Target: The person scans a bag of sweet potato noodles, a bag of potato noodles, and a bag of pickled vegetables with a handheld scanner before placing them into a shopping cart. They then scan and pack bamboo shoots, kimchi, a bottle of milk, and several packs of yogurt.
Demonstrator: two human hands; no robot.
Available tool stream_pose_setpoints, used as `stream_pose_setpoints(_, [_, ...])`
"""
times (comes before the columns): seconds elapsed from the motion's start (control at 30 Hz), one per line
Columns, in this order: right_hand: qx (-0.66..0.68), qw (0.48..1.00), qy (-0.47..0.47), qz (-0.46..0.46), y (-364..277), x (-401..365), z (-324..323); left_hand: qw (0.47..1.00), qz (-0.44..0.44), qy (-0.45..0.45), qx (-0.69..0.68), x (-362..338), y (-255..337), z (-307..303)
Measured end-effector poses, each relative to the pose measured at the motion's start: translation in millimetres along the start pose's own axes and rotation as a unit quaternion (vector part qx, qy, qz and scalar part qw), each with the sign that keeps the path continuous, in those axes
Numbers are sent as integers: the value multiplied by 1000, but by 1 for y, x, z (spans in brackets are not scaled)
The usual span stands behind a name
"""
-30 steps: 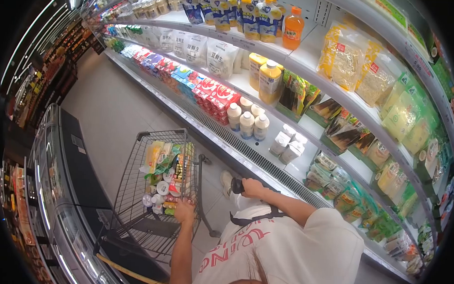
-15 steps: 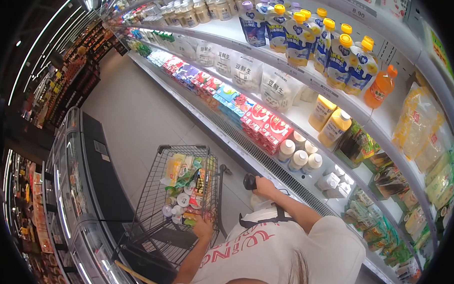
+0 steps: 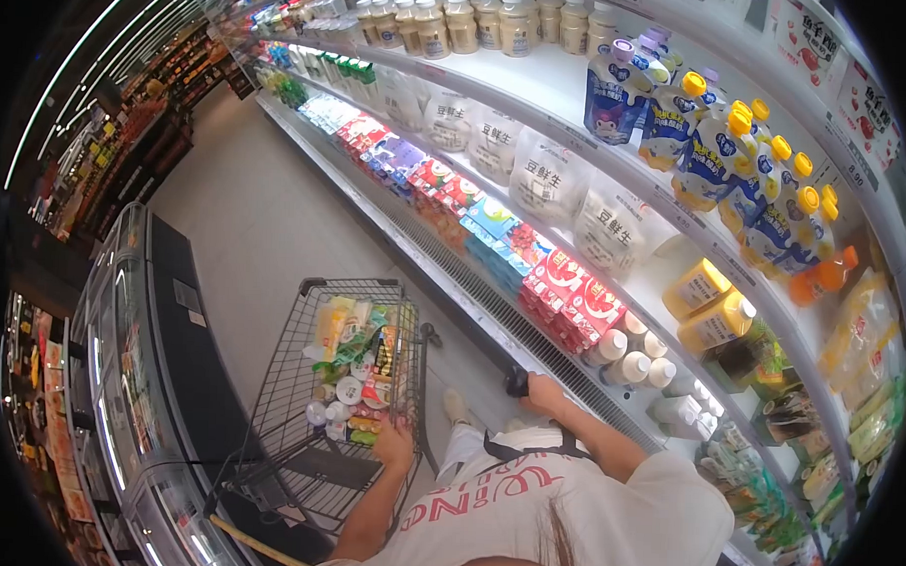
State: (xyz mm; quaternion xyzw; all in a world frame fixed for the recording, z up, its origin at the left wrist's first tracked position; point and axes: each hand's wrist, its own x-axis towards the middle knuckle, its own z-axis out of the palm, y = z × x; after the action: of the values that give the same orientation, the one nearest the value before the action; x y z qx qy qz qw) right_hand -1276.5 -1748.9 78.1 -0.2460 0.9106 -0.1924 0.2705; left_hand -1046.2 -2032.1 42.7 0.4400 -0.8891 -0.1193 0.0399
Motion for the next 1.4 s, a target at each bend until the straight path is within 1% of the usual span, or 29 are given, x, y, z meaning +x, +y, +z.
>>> stream_pose_setpoints(0.13, [14,1000,6,9,-32,43,4,1000,-2,-11,-10,52,3,-9])
stream_pose_setpoints(0.27, [11,1000,7,2,-78,89,5,1000,-5,1,-5,106,2,-7])
stream_pose_setpoints(0.43, [40,999,26,27,-125,131,6,999,16,-1,-51,172,2,-14])
stream_pose_setpoints(0.5, [47,997,36,42,-136,143,7,999,12,0,-34,197,2,-16])
stream_pose_setpoints(0.6, [61,996,35,63,-140,158,11,999,15,10,-32,228,4,-19])
stream_pose_setpoints(0.73, [51,997,23,58,-147,171,10,999,20,24,-12,264,5,-22])
stream_pose_setpoints(0.8, [60,995,37,66,-146,168,7,1000,-5,28,6,280,5,-17])
stream_pose_setpoints(0.83, [57,995,39,71,-146,166,8,1000,2,23,15,287,5,-14])
stream_pose_setpoints(0.87, [56,994,46,84,-146,166,5,1000,-22,12,-12,293,12,-22])
stream_pose_setpoints(0.9, [61,993,46,91,-148,162,1,1000,-25,7,-14,298,12,-26])
stream_pose_setpoints(0.93, [67,992,47,94,-148,159,-3,1000,-23,-12,-8,303,12,-29])
stream_pose_setpoints(0.97, [77,989,67,109,-148,155,-6,999,-16,3,-36,311,5,-17])
stream_pose_setpoints(1.07, [93,981,99,136,-138,146,-7,999,9,-28,-35,324,3,-18])
stream_pose_setpoints(1.17, [124,972,132,153,-126,137,-13,995,11,-82,-53,326,7,-25])
stream_pose_setpoints(1.2, [140,968,141,156,-122,130,-14,997,16,-69,10,323,12,-26])
stream_pose_setpoints(1.27, [174,956,187,144,-107,121,-11,990,25,-41,131,316,29,-24])
stream_pose_setpoints(1.3, [188,950,209,138,-100,114,-12,988,80,5,132,307,44,-21])
stream_pose_setpoints(1.37, [183,941,222,180,-94,102,-14,970,185,92,128,292,82,-8])
stream_pose_setpoints(1.4, [183,937,223,199,-91,92,-16,978,202,-12,51,290,111,-12])
